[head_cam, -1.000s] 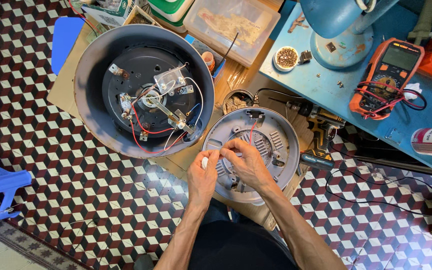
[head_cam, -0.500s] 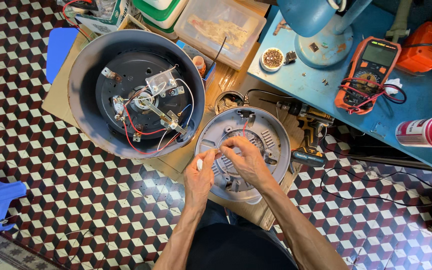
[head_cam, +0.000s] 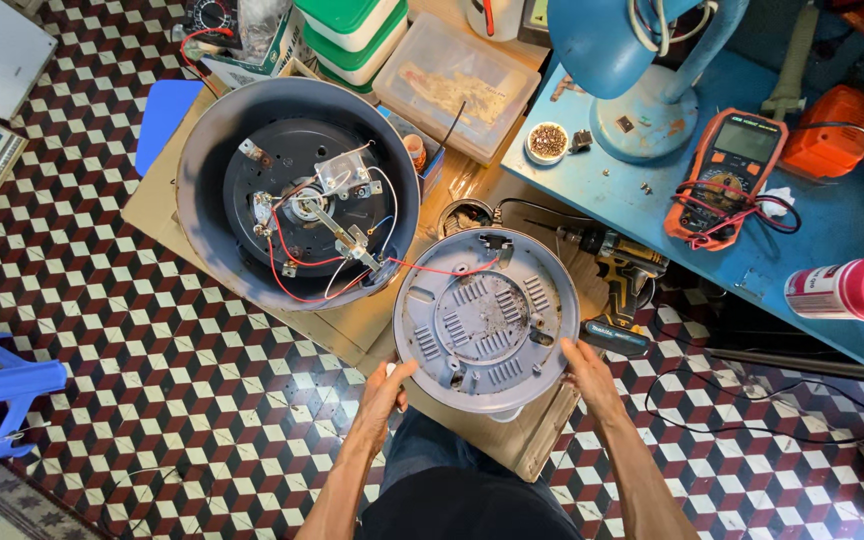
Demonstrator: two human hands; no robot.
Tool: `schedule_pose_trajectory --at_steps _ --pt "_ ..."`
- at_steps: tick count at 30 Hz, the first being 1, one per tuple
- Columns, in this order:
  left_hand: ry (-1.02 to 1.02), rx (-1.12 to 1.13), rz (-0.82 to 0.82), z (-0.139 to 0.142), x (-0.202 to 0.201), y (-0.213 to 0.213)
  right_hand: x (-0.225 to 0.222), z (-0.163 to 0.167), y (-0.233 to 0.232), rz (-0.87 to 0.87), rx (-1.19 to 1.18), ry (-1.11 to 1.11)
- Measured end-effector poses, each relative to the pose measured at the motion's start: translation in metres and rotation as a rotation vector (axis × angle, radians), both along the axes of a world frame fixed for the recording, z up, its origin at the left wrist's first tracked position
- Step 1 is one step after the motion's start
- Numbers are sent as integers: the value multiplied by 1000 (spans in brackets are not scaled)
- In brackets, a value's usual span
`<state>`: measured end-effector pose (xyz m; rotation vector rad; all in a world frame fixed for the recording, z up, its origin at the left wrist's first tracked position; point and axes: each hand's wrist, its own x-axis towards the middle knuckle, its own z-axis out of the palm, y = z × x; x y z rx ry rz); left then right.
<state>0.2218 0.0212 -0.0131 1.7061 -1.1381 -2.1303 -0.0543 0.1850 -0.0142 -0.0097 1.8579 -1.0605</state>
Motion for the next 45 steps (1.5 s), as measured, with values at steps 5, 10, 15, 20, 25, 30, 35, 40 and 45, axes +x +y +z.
schedule_pose_trajectory --at_steps 5,10,15,20,25,30,35,40,45 --pt "114 -31 6 9 -3 4 1 3 7 41 -52 -7" --pt "55 -7 30 53 -11 15 -7 24 31 8 -257 -10" --pt "66 41 50 101 -22 14 -21 74 34 -37 -224 33" --pt "175 61 54 143 -38 1 -34 111 24 -87 -380 -37" --pt "56 -59 15 171 -59 -16 -42 127 16 -201 -430 -138" --pt "47 -377 -45 193 -77 -53 -12 144 4 -357 -431 -277" --pt "88 -534 -67 216 -86 -86 50 172 -33 -584 -452 -438" --pt "96 -634 -111 220 -92 -109 89 192 -85 -858 -320 -603" --pt "212 -580 -179 214 -100 -131 95 192 -122 -941 -346 -646"
